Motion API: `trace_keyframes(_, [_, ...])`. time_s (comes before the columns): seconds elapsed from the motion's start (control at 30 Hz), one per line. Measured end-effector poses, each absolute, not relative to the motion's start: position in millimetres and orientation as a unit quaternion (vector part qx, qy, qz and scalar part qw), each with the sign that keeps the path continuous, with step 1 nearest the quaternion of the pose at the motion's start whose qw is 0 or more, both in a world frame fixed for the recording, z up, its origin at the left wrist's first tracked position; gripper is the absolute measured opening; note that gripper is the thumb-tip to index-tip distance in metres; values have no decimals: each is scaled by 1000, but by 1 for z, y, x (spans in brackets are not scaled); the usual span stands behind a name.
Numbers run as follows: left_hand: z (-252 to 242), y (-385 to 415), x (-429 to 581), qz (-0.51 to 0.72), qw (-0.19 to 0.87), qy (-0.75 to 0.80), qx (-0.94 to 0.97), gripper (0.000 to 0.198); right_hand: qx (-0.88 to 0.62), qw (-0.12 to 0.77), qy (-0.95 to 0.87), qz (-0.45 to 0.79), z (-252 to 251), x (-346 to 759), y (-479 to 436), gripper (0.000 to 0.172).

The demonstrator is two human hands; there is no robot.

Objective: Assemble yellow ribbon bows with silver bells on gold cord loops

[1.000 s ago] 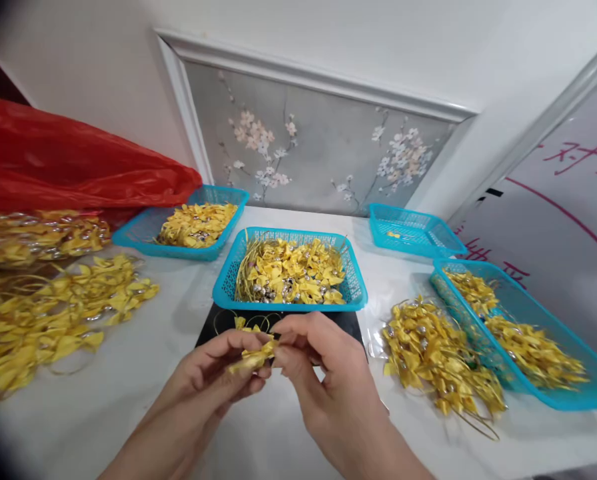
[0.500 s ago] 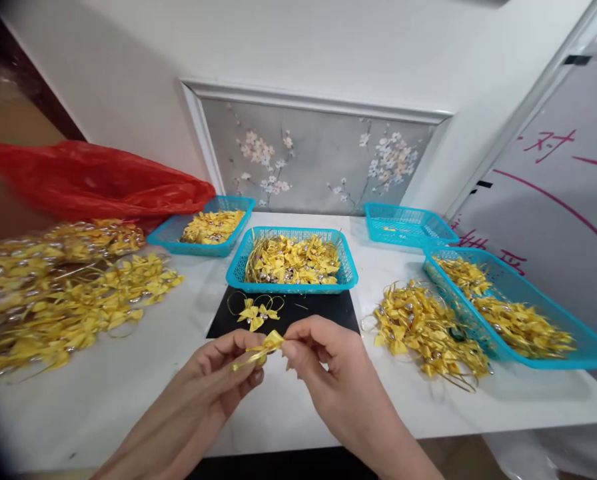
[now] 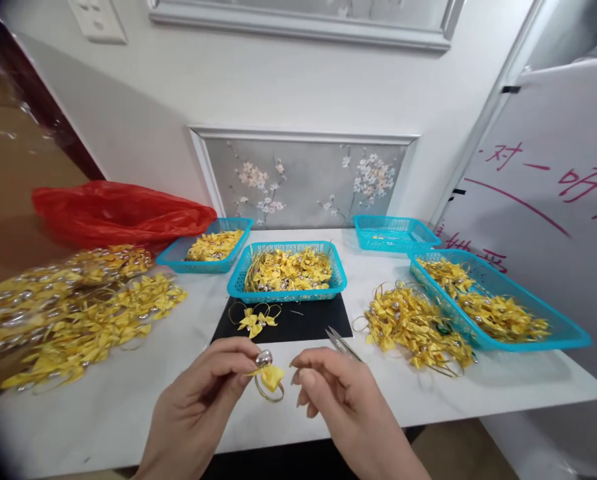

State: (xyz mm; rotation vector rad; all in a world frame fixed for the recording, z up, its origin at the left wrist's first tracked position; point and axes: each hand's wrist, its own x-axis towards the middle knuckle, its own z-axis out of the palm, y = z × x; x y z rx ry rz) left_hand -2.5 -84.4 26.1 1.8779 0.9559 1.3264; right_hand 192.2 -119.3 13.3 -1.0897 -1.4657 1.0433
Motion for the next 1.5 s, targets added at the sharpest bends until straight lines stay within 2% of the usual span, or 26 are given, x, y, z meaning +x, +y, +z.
trace_keyframes(0.1, [20, -83, -1, 515, 249, 338, 747, 30, -434, 500, -556, 503, 15, 186, -119, 21])
trace_keyframes(0.2, [18, -85, 4, 515, 242, 325, 755, 31, -436, 493, -558, 505, 14, 180, -119, 14])
trace_keyframes(0.27, [18, -89, 7, 511, 289, 343, 733, 28, -435, 502, -549, 507, 13, 178, -119, 15])
trace_keyframes(0.37, [23, -93, 9, 539, 436, 374, 616, 22, -440, 505, -544, 505, 12, 179, -120, 18])
trace_keyframes(0.47, [31, -90, 7, 528, 576, 345, 519, 22, -461, 477, -569, 486, 11, 183, -120, 19])
trace_keyframes(0.53, [34, -87, 5, 501, 625, 329, 500, 22, -474, 459, -585, 472, 11, 184, -120, 21])
trace_keyframes(0.7, [36, -87, 1, 448, 635, 351, 523, 20, -481, 446, -599, 459, 13, 181, -121, 23])
trace_keyframes(0.87, [35, -90, 6, 448, 613, 395, 517, 14, -478, 445, -622, 432, 16, 178, -120, 21])
trace_keyframes(0.93, [33, -87, 8, 456, 599, 410, 514, 14, -501, 443, -641, 377, 15, 183, -115, 22])
trace_keyframes(1.0, [29, -80, 10, 465, 578, 428, 516, 17, -563, 430, -665, 238, 11, 199, -104, 23])
trace_keyframes(1.07, [24, -71, 11, 458, 570, 447, 515, 18, -646, 390, -655, 27, 5, 226, -90, 25])
trace_keyframes(1.17, [15, -56, 9, 426, 606, 464, 485, 17, -705, 366, -599, -97, -5, 277, -70, 30])
trace_keyframes(1.27, [10, -46, 5, 416, 644, 466, 442, 17, -728, 312, -588, -163, -16, 321, -57, 32])
trace_keyframes(1.4, [8, -39, 0, 427, 656, 463, 417, 20, -719, 234, -629, -183, -30, 350, -46, 28])
trace_keyframes(1.5, [4, -33, -4, 428, 659, 466, 407, 21, -699, 226, -648, -202, -26, 341, -33, 29])
